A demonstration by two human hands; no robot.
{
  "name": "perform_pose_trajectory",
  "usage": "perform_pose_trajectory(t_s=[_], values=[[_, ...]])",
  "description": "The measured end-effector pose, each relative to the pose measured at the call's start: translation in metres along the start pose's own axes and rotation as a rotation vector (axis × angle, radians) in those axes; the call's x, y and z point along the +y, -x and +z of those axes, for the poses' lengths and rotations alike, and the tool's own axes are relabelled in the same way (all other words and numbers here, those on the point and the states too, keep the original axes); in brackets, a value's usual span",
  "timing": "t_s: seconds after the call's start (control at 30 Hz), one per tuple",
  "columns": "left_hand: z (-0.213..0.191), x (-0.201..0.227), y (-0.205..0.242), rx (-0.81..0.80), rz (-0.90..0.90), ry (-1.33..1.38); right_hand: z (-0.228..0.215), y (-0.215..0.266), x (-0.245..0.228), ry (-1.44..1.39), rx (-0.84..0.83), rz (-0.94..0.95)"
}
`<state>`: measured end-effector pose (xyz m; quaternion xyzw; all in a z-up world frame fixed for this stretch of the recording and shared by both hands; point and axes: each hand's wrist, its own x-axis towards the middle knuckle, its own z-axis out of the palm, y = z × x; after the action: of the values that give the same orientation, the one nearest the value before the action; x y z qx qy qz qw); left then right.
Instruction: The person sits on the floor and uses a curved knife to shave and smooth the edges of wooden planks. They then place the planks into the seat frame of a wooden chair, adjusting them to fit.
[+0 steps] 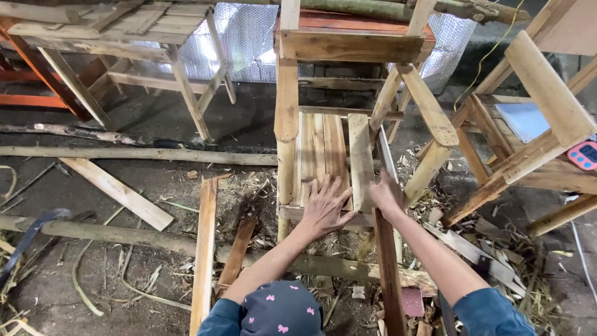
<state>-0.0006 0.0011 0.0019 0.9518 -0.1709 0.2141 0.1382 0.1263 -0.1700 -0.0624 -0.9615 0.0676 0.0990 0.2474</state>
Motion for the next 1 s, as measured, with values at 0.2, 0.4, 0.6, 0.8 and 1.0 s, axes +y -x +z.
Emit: perform_pose_trajectory(t_s=[0.2,0.4,0.6,0.8,1.0], values=[[-0.002,0.001,0.001,-0.017,-0.019,-0.008,-0.044,0.050,-0.037,-0.177,0.054,-0.035],[0.001,-0.003,-0.001,-0.033,-0.009,-0.013,-0.050,0.053,-0.038,-0.275,0.088,-0.118],[-0.002,-0.002,0.001,-0.049,-0.004,-0.017,0.004,-0.026,0.009,-0.311,0.140,0.024],[0.006,-0.008,0.001,-0.070,0.021,-0.055,-0.010,0.003,-0.004,-0.289,0.113,-0.023],[0.009,-0.007,0.000,-0.075,0.017,-0.058,-0.008,0.001,-0.005,-0.312,0.069,0.029]])
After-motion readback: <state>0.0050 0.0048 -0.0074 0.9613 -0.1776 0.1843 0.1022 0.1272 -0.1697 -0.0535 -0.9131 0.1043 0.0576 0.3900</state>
